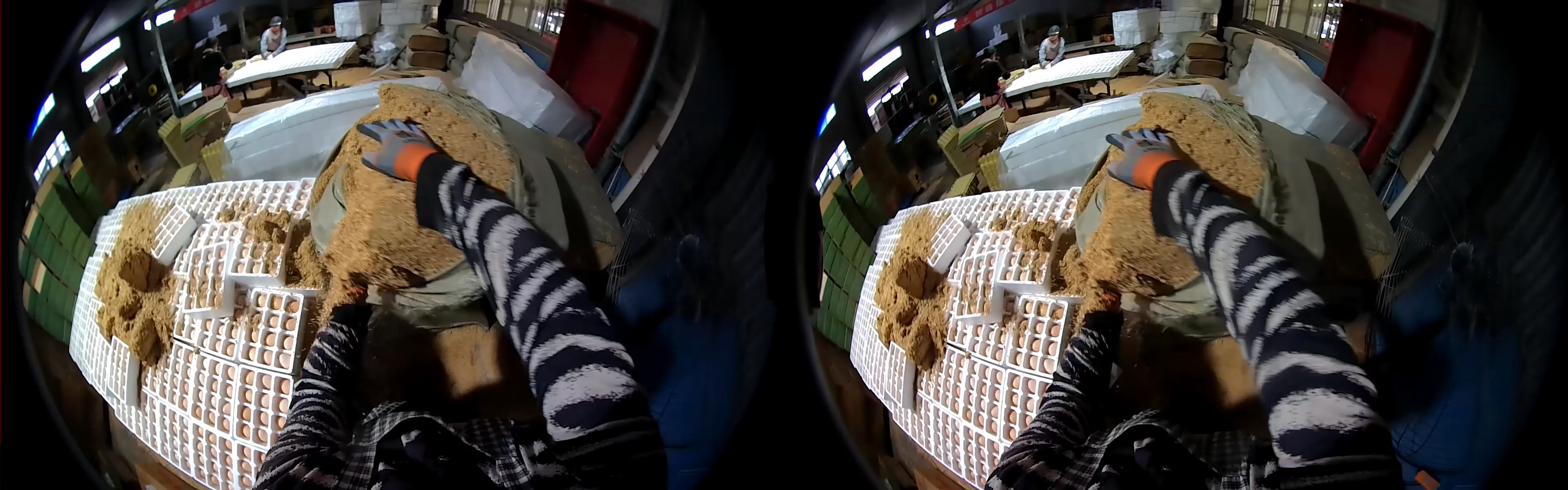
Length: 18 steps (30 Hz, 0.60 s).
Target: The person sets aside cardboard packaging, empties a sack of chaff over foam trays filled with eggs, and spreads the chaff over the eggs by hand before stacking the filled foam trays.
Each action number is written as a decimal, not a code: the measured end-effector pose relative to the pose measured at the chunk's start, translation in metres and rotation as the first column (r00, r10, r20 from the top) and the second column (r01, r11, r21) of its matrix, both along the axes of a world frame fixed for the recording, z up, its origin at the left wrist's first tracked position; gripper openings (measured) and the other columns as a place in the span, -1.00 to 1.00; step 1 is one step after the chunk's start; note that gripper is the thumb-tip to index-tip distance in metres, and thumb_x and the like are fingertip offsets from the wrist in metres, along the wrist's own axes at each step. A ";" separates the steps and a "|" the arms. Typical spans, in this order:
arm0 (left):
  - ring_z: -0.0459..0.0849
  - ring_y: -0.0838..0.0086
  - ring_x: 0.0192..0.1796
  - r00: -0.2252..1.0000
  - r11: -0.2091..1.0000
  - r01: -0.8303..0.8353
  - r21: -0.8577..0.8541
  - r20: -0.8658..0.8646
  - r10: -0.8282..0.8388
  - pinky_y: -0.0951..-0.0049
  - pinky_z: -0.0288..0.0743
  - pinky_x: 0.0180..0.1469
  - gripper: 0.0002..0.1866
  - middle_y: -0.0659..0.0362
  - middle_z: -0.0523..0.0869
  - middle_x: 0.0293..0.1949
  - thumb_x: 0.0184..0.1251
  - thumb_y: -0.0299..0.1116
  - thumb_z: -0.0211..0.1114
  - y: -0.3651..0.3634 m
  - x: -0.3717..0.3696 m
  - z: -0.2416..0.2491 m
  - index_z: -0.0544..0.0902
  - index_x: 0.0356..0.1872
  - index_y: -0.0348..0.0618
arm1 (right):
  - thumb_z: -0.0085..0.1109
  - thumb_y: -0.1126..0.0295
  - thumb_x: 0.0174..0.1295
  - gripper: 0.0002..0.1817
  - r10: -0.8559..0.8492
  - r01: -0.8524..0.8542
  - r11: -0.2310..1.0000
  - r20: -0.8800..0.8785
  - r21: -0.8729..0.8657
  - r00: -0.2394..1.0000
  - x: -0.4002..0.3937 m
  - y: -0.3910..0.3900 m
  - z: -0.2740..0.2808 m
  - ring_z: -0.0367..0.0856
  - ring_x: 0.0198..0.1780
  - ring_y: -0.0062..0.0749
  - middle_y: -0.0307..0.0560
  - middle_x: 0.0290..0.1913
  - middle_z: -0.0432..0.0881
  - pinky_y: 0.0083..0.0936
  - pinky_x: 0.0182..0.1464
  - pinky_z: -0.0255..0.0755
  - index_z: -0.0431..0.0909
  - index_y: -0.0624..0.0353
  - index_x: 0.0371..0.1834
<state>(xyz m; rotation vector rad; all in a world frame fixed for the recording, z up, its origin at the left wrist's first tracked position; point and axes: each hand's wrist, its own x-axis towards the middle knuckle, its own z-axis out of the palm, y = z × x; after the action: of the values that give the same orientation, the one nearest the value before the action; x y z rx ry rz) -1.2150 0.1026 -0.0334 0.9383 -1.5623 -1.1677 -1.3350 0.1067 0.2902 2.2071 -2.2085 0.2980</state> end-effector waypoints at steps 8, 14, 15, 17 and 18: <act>0.25 0.17 0.44 0.895 0.952 -0.008 -0.306 0.423 0.143 0.23 -0.04 0.52 -0.38 0.09 0.39 0.38 0.34 -0.05 0.03 -0.026 0.088 -0.042 0.33 0.39 -0.07 | 0.08 -0.20 0.23 -0.21 0.303 -0.253 0.953 0.611 -0.170 0.732 -0.006 0.001 0.009 -0.01 0.53 -0.06 0.01 0.52 0.09 -0.14 0.48 -0.02 0.17 -0.16 0.48; 0.30 0.23 0.42 0.404 0.903 0.176 -0.392 0.865 0.297 0.07 0.16 0.43 -0.40 0.09 0.30 0.43 0.48 -0.17 0.02 0.017 0.175 0.010 0.15 0.49 0.04 | 0.14 0.18 0.17 -0.38 -0.052 0.133 0.905 0.207 -0.405 0.977 -0.151 0.081 0.004 0.21 0.44 -0.06 0.03 0.41 0.31 -0.20 0.46 0.07 0.37 -0.07 0.36; 0.30 0.29 0.42 0.285 0.839 0.265 -0.475 0.870 0.403 0.03 0.17 0.41 -0.43 0.10 0.31 0.43 0.44 -0.22 0.07 0.009 0.187 0.026 0.24 0.45 -0.01 | 0.13 0.21 0.16 -0.39 0.004 0.068 0.913 0.175 -0.403 0.985 -0.184 0.085 0.002 0.24 0.42 -0.07 0.09 0.39 0.32 -0.28 0.44 0.12 0.37 -0.07 0.35; 0.37 0.35 0.37 0.890 0.990 -0.139 -0.007 -0.440 0.121 0.02 0.24 0.35 -0.51 0.01 0.40 0.36 0.48 -0.20 0.00 0.003 0.207 -0.005 0.33 0.39 -0.04 | 0.16 0.30 0.14 -0.39 -0.020 0.159 0.917 0.355 -0.366 0.935 -0.216 0.106 -0.004 0.33 0.37 -0.09 0.10 0.32 0.41 -0.35 0.41 0.17 0.37 0.11 0.33; 0.42 0.34 0.31 0.948 0.844 -0.229 -0.485 0.085 0.306 0.04 0.32 0.29 -0.52 -0.02 0.42 0.33 0.48 -0.23 -0.01 -0.045 0.239 -0.043 0.32 0.38 -0.06 | 0.18 0.33 0.13 -0.38 -0.066 0.216 0.911 0.394 -0.351 0.917 -0.223 0.116 -0.012 0.35 0.35 -0.10 0.09 0.29 0.44 -0.35 0.41 0.18 0.37 0.18 0.32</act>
<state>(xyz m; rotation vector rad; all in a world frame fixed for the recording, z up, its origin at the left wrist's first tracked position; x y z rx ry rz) -0.9760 0.0574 -0.0762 0.8963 -1.6731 -0.4845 -1.5577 0.2226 0.2786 1.8810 -2.2060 1.1327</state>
